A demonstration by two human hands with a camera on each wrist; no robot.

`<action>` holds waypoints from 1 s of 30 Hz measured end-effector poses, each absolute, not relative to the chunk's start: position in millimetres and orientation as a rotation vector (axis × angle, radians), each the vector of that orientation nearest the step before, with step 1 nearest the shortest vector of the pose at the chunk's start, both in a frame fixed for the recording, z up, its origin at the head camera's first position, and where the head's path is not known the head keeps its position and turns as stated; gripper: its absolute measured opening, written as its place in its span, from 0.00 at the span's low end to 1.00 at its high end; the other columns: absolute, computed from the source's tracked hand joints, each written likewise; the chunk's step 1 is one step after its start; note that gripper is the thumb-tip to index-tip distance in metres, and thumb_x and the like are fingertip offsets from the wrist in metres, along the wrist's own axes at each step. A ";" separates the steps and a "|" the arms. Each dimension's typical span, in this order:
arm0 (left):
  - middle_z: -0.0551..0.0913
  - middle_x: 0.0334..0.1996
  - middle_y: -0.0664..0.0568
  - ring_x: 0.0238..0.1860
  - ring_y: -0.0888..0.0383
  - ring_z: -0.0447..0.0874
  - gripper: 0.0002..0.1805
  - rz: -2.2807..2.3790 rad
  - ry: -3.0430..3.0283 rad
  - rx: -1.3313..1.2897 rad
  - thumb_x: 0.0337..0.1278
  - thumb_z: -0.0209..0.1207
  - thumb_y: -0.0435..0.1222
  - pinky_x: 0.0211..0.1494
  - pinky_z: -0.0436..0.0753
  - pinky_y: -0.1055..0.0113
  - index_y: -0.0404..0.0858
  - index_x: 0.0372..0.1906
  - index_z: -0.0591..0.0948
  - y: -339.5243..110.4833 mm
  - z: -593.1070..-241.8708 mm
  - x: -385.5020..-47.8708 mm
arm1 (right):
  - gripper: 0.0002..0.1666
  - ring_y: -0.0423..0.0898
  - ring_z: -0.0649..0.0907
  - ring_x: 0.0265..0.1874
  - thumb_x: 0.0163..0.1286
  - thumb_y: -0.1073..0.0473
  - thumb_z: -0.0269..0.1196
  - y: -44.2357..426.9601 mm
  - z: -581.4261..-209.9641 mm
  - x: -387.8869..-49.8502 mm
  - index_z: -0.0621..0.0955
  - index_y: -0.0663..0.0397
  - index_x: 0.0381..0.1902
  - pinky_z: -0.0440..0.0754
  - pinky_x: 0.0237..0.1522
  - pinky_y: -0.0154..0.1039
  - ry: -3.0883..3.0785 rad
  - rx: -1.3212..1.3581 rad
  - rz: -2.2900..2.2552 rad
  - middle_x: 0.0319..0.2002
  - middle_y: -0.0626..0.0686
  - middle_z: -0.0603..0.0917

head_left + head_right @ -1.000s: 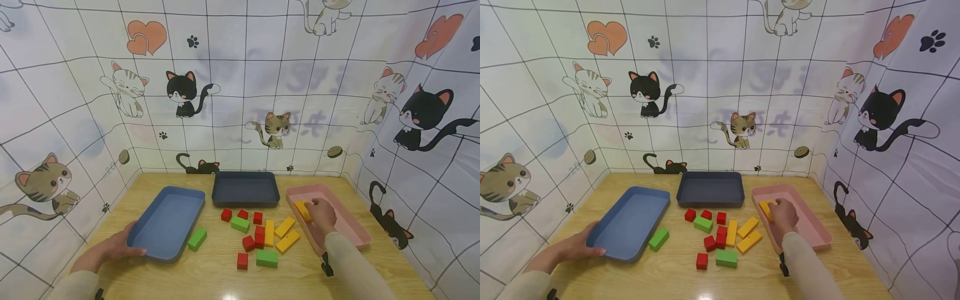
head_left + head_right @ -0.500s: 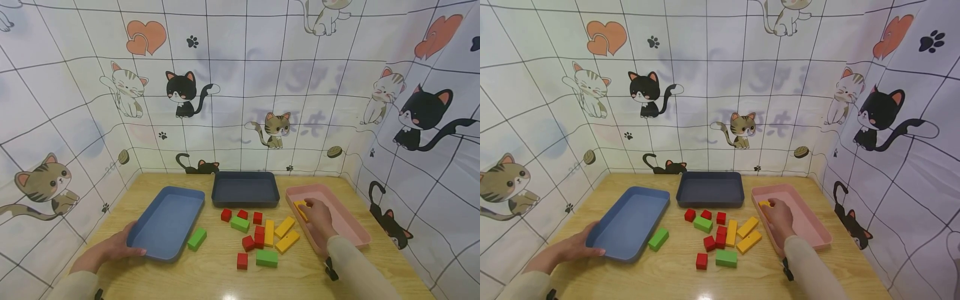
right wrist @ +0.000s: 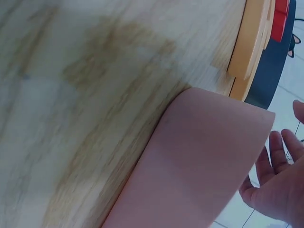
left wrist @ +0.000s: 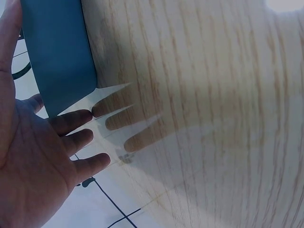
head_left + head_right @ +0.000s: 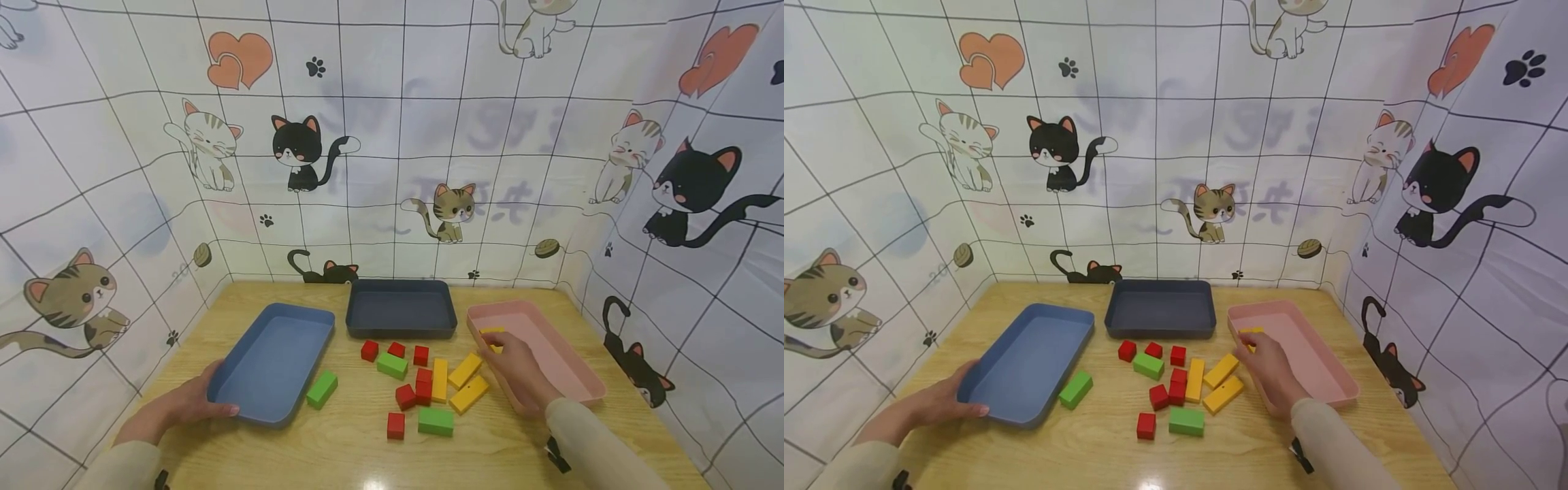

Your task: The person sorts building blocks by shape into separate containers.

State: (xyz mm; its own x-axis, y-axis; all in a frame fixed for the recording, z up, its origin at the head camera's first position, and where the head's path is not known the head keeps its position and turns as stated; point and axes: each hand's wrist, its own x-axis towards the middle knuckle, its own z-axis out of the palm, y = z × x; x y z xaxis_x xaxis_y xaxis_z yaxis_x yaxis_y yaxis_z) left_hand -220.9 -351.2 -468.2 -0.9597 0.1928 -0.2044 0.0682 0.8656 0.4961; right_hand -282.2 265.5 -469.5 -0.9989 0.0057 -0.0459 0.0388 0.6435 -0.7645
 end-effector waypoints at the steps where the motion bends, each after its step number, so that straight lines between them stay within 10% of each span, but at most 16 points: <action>1: 0.53 0.65 0.13 0.65 0.19 0.55 0.63 0.730 2.790 0.196 0.49 0.71 0.55 0.63 0.62 0.30 0.20 0.72 0.46 -351.4 -468.6 -221.1 | 0.35 0.57 0.70 0.66 0.70 0.45 0.64 265.1 -469.0 -279.4 0.73 0.58 0.68 0.67 0.66 0.59 2.791 0.023 -1.334 0.66 0.59 0.73; 10: 0.54 0.65 0.13 0.65 0.19 0.56 0.63 0.726 2.792 0.207 0.50 0.71 0.55 0.63 0.62 0.31 0.20 0.72 0.46 -351.5 -467.2 -222.3 | 0.27 0.58 0.66 0.69 0.69 0.61 0.66 259.6 -474.9 -258.6 0.75 0.59 0.64 0.69 0.65 0.57 2.522 -0.083 -1.577 0.65 0.58 0.73; 30: 0.51 0.67 0.14 0.66 0.19 0.53 0.65 0.716 2.770 0.138 0.49 0.71 0.57 0.64 0.59 0.29 0.22 0.73 0.45 -351.0 -468.3 -222.2 | 0.24 0.54 0.79 0.57 0.62 0.56 0.72 262.2 -481.9 -254.0 0.83 0.54 0.55 0.73 0.61 0.58 2.844 -0.590 -0.815 0.52 0.51 0.84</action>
State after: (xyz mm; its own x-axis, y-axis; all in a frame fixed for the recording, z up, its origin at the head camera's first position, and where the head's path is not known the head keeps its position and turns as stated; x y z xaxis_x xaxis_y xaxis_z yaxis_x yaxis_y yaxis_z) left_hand -222.2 -351.0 -468.3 -0.9571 0.1598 -0.2416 0.0228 0.8729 0.4873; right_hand -254.0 262.2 -481.9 -0.9161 -0.4007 -0.0119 -0.3336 0.7786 -0.5316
